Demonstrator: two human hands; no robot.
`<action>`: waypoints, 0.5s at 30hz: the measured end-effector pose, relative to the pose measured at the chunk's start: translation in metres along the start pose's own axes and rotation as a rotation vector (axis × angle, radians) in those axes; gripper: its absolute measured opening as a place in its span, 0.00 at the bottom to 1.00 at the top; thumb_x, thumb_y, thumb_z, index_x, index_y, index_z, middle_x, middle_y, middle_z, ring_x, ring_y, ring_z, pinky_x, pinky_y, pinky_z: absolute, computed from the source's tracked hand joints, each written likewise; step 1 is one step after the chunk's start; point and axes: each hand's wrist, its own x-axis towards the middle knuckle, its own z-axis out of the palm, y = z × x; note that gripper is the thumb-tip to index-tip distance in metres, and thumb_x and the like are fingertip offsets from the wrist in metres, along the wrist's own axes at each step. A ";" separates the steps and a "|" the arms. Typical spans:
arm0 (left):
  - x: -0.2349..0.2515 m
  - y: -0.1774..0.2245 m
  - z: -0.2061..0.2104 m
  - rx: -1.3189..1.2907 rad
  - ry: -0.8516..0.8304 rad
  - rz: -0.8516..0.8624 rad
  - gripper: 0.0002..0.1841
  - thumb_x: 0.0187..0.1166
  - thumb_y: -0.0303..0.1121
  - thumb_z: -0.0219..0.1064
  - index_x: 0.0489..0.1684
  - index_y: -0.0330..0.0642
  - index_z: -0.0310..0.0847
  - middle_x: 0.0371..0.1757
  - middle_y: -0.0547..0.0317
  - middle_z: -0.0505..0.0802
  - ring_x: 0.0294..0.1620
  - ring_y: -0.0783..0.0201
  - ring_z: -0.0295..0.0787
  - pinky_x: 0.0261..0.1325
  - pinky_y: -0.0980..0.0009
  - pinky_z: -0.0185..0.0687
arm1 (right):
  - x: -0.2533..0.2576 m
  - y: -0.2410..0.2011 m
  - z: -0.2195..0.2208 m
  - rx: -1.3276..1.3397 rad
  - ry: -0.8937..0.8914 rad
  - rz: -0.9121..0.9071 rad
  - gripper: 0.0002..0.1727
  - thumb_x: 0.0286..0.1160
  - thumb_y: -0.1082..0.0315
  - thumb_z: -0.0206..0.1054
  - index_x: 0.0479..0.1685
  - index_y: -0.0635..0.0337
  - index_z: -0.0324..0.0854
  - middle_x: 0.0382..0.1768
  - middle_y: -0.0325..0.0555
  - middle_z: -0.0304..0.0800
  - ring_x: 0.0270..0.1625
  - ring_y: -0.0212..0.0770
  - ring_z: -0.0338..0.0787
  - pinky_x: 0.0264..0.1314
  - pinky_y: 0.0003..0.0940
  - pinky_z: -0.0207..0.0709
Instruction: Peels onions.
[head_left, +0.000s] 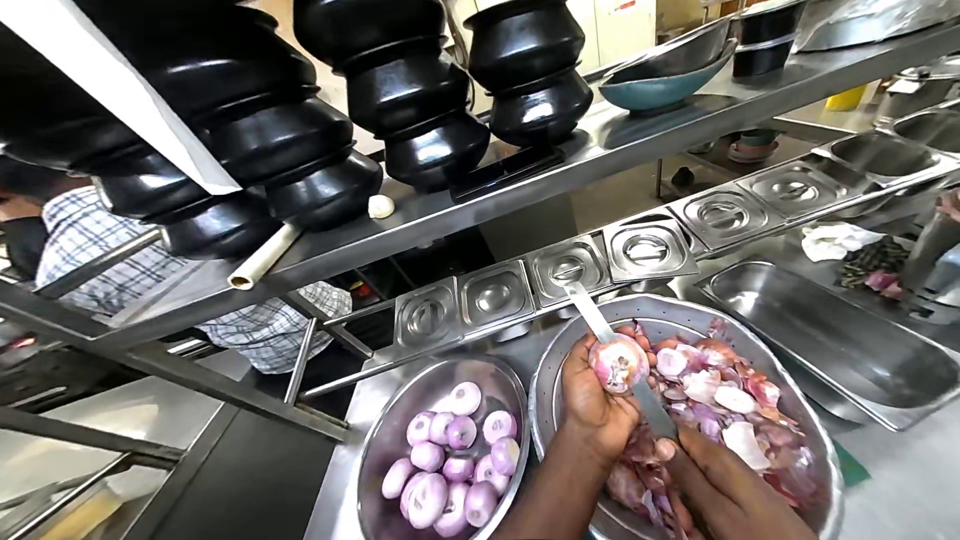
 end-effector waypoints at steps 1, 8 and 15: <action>0.000 -0.001 0.000 0.007 -0.007 -0.012 0.30 0.90 0.55 0.38 0.52 0.39 0.81 0.41 0.44 0.90 0.35 0.51 0.91 0.35 0.61 0.89 | 0.002 -0.003 0.000 0.032 -0.003 0.012 0.20 0.94 0.50 0.45 0.48 0.56 0.74 0.21 0.39 0.83 0.18 0.39 0.85 0.21 0.39 0.84; 0.025 0.016 -0.013 0.002 0.059 0.129 0.30 0.90 0.59 0.41 0.53 0.43 0.82 0.45 0.49 0.91 0.41 0.54 0.91 0.40 0.61 0.88 | -0.004 0.015 0.007 0.259 -0.074 0.126 0.18 0.95 0.56 0.46 0.47 0.59 0.73 0.22 0.42 0.82 0.19 0.40 0.84 0.22 0.39 0.83; 0.023 0.012 -0.014 0.010 0.026 0.134 0.27 0.91 0.57 0.43 0.53 0.45 0.81 0.40 0.52 0.90 0.38 0.57 0.91 0.42 0.62 0.89 | 0.001 0.009 0.005 0.498 -0.115 0.190 0.17 0.95 0.57 0.43 0.45 0.55 0.72 0.19 0.37 0.78 0.15 0.34 0.80 0.17 0.32 0.80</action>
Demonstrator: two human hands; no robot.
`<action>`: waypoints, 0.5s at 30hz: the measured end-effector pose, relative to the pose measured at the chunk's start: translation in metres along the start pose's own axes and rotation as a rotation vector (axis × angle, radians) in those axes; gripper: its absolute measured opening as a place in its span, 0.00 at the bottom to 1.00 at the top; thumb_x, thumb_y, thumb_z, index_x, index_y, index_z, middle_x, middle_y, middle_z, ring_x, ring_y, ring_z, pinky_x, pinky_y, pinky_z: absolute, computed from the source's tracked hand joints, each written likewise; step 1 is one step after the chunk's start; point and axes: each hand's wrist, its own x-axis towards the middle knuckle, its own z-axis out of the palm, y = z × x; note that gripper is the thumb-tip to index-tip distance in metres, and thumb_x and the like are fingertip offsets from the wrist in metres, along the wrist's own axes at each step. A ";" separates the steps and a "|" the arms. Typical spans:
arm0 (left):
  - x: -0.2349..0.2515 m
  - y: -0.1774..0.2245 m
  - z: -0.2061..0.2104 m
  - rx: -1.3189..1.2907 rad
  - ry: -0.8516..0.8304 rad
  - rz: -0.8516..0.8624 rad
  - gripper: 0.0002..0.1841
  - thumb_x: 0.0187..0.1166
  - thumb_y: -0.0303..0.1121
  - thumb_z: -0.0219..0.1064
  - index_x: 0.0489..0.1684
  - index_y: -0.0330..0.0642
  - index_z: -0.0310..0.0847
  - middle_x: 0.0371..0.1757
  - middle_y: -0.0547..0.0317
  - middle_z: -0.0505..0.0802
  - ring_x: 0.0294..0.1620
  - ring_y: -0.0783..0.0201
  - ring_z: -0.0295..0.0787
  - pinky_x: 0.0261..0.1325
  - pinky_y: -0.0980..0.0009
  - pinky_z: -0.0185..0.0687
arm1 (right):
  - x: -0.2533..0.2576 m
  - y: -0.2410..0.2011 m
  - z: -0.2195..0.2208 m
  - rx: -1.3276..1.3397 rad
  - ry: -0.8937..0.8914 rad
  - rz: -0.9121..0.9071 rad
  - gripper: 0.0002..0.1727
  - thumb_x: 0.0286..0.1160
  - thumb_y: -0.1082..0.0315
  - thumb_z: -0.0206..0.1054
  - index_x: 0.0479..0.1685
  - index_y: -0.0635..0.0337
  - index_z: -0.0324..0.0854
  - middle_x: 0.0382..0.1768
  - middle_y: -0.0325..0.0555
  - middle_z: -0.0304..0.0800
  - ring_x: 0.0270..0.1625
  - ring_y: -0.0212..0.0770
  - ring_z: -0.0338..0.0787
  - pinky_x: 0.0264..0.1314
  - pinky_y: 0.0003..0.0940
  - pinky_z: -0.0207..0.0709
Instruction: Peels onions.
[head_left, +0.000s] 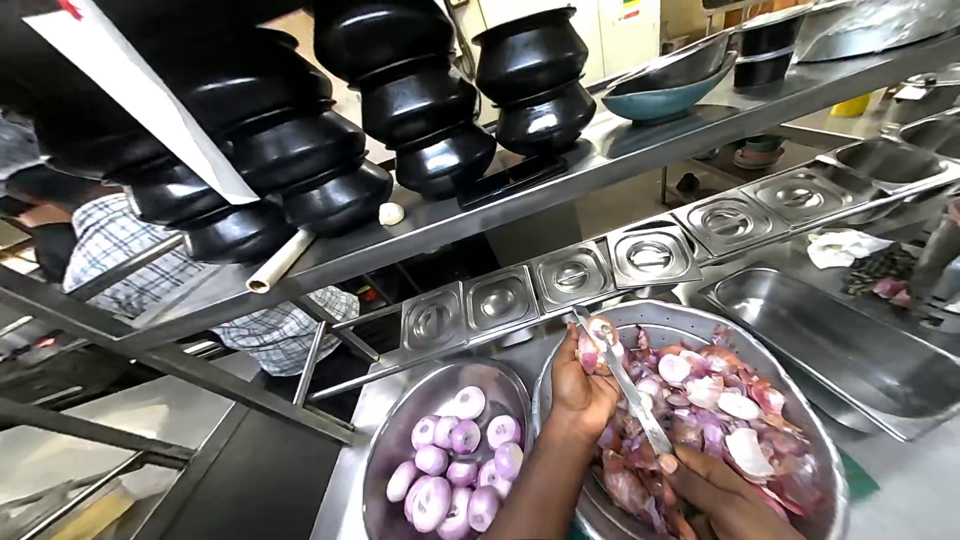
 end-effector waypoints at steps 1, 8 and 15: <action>-0.003 -0.003 0.001 0.034 0.004 -0.006 0.26 0.91 0.56 0.43 0.54 0.46 0.81 0.40 0.52 0.90 0.38 0.57 0.90 0.41 0.62 0.89 | 0.001 -0.002 0.000 0.017 -0.005 -0.002 0.17 0.95 0.57 0.42 0.45 0.55 0.72 0.18 0.37 0.77 0.15 0.34 0.79 0.16 0.31 0.79; 0.002 0.000 -0.001 0.035 0.059 -0.017 0.29 0.92 0.57 0.41 0.61 0.42 0.77 0.50 0.45 0.90 0.45 0.52 0.91 0.48 0.57 0.88 | 0.001 0.011 -0.018 0.469 -0.231 -0.038 0.21 0.90 0.51 0.48 0.31 0.48 0.79 0.17 0.35 0.76 0.12 0.30 0.76 0.11 0.27 0.76; -0.013 0.005 -0.006 -0.019 -0.200 -0.112 0.21 0.92 0.43 0.45 0.67 0.45 0.80 0.66 0.42 0.88 0.64 0.36 0.87 0.63 0.36 0.84 | -0.011 -0.015 -0.011 0.204 0.098 -0.194 0.18 0.94 0.59 0.42 0.43 0.56 0.75 0.21 0.43 0.85 0.16 0.38 0.86 0.17 0.35 0.85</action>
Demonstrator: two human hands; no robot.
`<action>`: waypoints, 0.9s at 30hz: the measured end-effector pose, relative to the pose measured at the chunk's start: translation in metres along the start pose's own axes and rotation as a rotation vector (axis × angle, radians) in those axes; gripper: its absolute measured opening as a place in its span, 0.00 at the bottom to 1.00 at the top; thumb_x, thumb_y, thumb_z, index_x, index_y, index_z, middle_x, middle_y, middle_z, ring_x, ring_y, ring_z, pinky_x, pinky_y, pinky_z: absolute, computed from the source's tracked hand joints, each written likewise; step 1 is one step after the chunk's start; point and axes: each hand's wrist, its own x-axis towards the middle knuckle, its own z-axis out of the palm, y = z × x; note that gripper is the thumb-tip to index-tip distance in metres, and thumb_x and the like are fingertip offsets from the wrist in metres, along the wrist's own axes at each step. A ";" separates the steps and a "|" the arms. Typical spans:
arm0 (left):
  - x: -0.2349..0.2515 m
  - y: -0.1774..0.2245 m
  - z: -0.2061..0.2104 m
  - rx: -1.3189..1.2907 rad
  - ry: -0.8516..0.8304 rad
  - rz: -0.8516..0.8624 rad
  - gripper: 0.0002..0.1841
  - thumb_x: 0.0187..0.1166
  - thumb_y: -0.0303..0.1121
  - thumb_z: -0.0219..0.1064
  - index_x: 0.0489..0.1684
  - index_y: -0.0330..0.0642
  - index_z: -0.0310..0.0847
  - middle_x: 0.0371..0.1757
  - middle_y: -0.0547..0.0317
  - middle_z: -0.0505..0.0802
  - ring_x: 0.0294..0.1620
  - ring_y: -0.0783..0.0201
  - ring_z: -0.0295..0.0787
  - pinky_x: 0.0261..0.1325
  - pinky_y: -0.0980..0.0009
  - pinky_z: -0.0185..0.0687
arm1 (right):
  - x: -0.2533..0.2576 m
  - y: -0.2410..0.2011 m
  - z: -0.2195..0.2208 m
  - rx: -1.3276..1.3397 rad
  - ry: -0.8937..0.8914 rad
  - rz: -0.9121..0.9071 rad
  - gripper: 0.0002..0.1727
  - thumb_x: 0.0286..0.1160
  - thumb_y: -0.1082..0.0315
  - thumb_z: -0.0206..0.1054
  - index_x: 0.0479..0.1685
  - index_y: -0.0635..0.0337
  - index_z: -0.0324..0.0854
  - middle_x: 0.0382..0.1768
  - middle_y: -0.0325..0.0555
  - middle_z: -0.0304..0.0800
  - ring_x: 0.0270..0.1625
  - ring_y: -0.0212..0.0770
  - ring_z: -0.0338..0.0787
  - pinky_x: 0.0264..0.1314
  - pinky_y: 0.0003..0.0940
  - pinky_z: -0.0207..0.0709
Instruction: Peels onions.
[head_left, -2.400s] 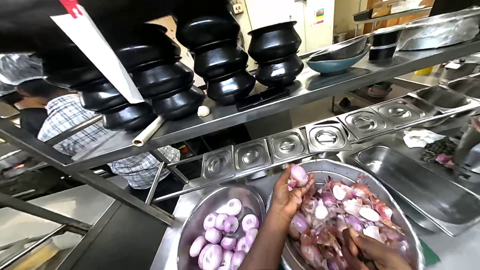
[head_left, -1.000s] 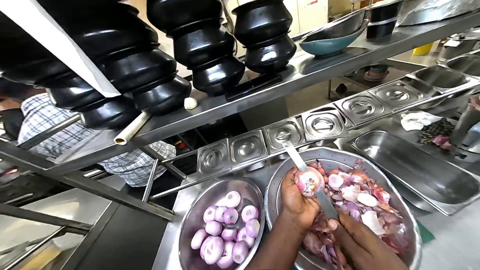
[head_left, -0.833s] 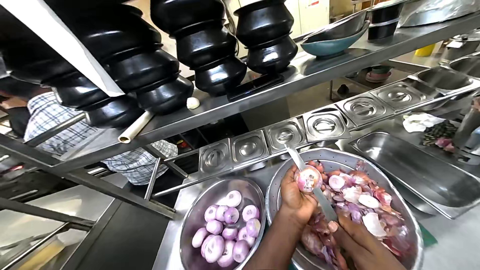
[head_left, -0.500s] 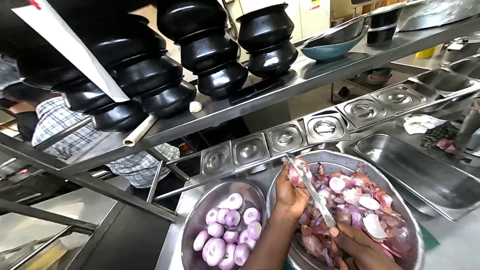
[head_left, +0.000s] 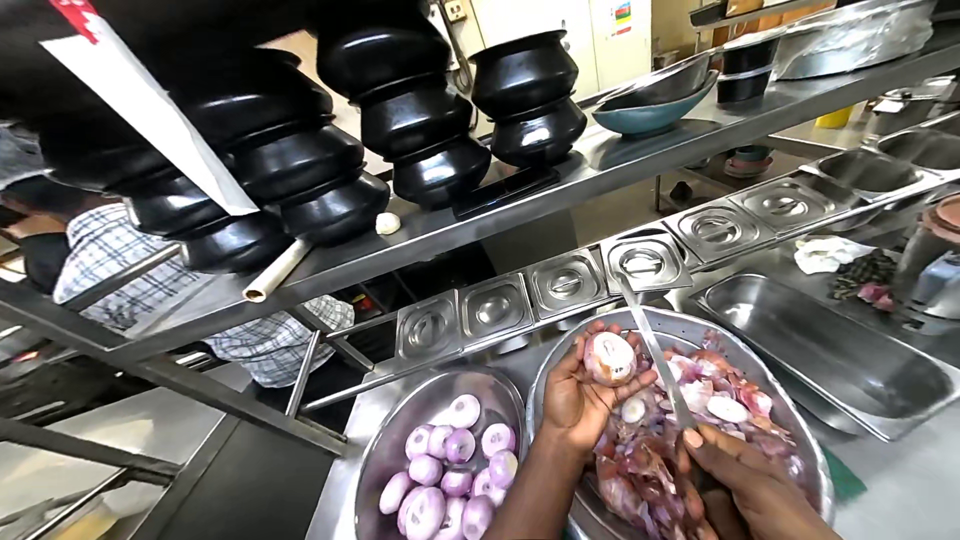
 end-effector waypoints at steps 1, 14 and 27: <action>-0.002 -0.002 -0.003 -0.008 -0.073 -0.001 0.18 0.90 0.40 0.50 0.66 0.46 0.82 0.68 0.42 0.87 0.67 0.35 0.86 0.64 0.35 0.83 | 0.000 -0.003 0.001 -0.125 0.022 -0.074 0.14 0.93 0.59 0.47 0.46 0.57 0.75 0.23 0.43 0.86 0.18 0.38 0.86 0.18 0.35 0.85; -0.025 -0.027 0.008 -0.105 -0.399 0.061 0.14 0.76 0.24 0.65 0.59 0.40 0.85 0.62 0.39 0.90 0.66 0.46 0.89 0.70 0.54 0.83 | 0.028 -0.009 0.016 -1.500 0.604 -1.068 0.27 0.88 0.44 0.48 0.23 0.51 0.74 0.11 0.36 0.69 0.10 0.38 0.73 0.07 0.36 0.61; -0.019 -0.018 0.013 -0.138 -0.330 0.166 0.15 0.69 0.34 0.70 0.54 0.51 0.87 0.64 0.47 0.89 0.65 0.42 0.87 0.65 0.39 0.82 | 0.014 -0.011 -0.006 -1.511 0.526 -0.987 0.38 0.82 0.26 0.45 0.29 0.54 0.74 0.12 0.39 0.69 0.10 0.40 0.72 0.08 0.38 0.61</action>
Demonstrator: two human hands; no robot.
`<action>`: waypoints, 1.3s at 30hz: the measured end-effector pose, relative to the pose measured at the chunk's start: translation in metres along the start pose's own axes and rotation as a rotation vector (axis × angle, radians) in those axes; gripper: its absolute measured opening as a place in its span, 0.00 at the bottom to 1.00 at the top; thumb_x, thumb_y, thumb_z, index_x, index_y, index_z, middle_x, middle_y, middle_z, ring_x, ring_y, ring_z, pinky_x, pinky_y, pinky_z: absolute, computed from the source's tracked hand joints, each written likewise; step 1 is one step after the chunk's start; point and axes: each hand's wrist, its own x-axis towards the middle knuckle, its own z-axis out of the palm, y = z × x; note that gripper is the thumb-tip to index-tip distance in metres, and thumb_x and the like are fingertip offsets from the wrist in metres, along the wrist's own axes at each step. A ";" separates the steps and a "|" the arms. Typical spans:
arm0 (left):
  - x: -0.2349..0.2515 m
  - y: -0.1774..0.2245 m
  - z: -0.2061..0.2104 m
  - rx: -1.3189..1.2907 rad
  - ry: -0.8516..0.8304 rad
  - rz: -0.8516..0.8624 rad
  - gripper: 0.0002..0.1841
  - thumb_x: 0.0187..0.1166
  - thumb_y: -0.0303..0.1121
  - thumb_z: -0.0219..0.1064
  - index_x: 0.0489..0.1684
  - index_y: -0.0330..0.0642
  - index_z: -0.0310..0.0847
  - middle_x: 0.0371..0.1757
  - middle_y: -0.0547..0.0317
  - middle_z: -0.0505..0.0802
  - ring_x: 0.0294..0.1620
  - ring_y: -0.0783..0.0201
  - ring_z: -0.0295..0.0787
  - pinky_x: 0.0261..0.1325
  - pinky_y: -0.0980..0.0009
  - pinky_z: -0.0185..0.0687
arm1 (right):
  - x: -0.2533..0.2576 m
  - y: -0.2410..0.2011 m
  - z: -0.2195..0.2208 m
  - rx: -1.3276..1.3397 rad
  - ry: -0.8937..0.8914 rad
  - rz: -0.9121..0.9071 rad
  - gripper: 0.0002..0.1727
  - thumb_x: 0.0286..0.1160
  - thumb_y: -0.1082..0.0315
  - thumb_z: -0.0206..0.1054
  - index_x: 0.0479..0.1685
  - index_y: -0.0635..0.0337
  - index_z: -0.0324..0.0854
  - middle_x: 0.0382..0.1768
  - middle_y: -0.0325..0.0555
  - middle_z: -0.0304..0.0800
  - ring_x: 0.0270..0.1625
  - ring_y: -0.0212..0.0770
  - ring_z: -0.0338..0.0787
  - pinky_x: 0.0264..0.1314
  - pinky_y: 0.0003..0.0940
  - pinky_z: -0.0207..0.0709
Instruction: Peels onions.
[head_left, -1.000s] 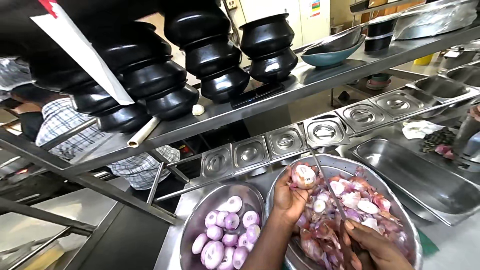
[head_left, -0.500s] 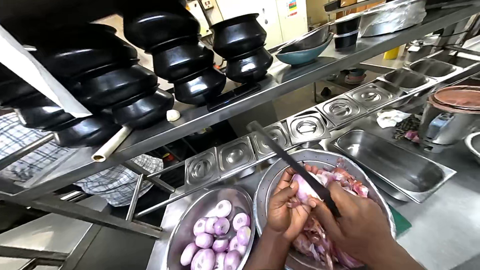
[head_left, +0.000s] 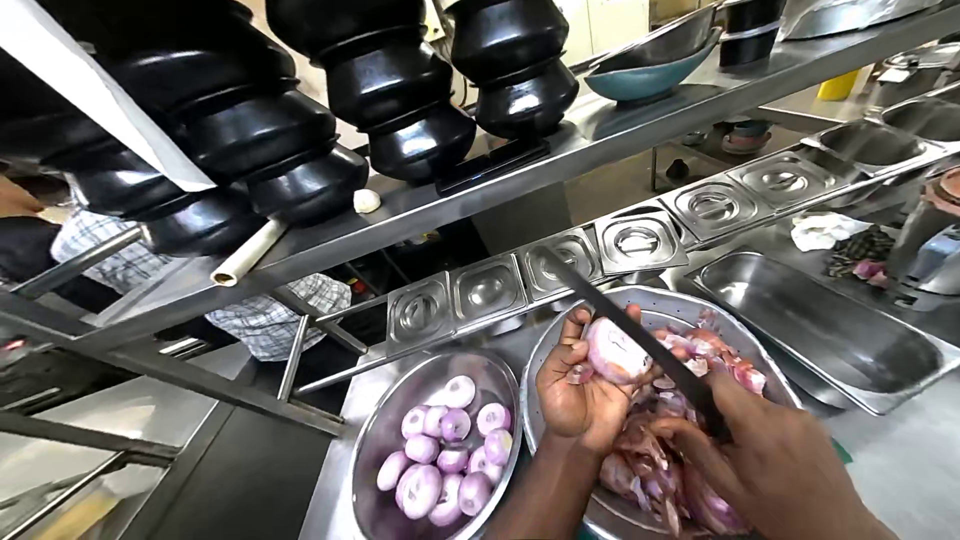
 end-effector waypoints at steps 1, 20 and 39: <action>0.001 -0.001 0.000 0.011 -0.023 0.034 0.14 0.66 0.32 0.71 0.50 0.50 0.87 0.61 0.49 0.89 0.62 0.47 0.88 0.63 0.44 0.84 | 0.001 0.001 -0.002 0.027 -0.003 0.018 0.38 0.84 0.27 0.44 0.29 0.53 0.74 0.12 0.38 0.68 0.11 0.38 0.71 0.08 0.37 0.61; -0.007 -0.006 0.024 -0.069 -0.230 0.152 0.06 0.67 0.32 0.70 0.39 0.45 0.84 0.48 0.55 0.90 0.56 0.53 0.89 0.67 0.49 0.82 | 0.001 -0.033 0.004 0.282 0.053 0.062 0.30 0.94 0.42 0.40 0.37 0.55 0.76 0.17 0.37 0.73 0.17 0.30 0.75 0.15 0.28 0.66; -0.015 -0.005 0.032 -0.019 -0.273 0.153 0.05 0.69 0.31 0.70 0.38 0.44 0.82 0.45 0.55 0.89 0.53 0.55 0.89 0.61 0.53 0.84 | 0.001 -0.033 0.004 0.341 0.082 0.005 0.30 0.94 0.42 0.41 0.36 0.56 0.76 0.18 0.38 0.75 0.19 0.29 0.77 0.17 0.25 0.68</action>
